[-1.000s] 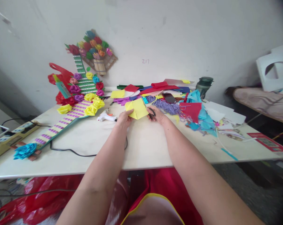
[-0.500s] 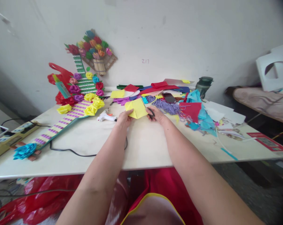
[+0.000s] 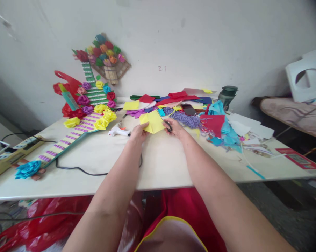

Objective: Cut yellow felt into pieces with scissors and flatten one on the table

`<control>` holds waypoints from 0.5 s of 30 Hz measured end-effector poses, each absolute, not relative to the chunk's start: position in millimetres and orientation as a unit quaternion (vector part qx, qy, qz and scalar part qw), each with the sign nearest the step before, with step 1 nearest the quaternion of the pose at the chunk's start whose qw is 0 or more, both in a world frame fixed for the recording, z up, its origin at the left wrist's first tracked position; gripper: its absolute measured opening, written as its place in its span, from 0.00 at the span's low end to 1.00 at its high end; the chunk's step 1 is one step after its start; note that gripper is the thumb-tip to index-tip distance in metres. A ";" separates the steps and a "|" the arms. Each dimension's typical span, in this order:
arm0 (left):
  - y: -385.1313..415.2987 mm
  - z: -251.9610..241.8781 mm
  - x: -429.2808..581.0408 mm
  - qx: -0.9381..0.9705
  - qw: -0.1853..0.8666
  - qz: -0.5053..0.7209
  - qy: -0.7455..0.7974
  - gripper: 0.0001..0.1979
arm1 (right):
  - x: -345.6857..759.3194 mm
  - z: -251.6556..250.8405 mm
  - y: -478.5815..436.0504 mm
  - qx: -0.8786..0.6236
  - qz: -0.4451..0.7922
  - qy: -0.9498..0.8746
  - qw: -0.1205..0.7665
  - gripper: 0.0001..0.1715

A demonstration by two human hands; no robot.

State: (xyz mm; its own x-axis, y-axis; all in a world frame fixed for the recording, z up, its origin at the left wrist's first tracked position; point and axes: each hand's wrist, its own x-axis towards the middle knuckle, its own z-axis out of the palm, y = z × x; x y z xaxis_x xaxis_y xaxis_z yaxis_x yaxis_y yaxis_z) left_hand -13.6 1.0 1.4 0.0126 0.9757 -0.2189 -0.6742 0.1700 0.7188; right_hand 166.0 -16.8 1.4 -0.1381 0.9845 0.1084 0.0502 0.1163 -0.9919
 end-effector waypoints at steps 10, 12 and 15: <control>1.2 2.0 -14.2 0.208 0.687 0.603 0.348 0.18 | 166.6 5.3 -23.1 -0.433 0.493 -0.590 0.470 0.17; 0.6 2.2 -13.7 0.214 0.692 0.597 0.346 0.18 | 166.7 6.8 -24.8 -0.432 0.492 -0.592 0.470 0.18; 0.0 1.9 -13.2 0.229 0.692 0.589 0.350 0.16 | 166.7 7.7 -25.7 -0.432 0.488 -0.593 0.473 0.19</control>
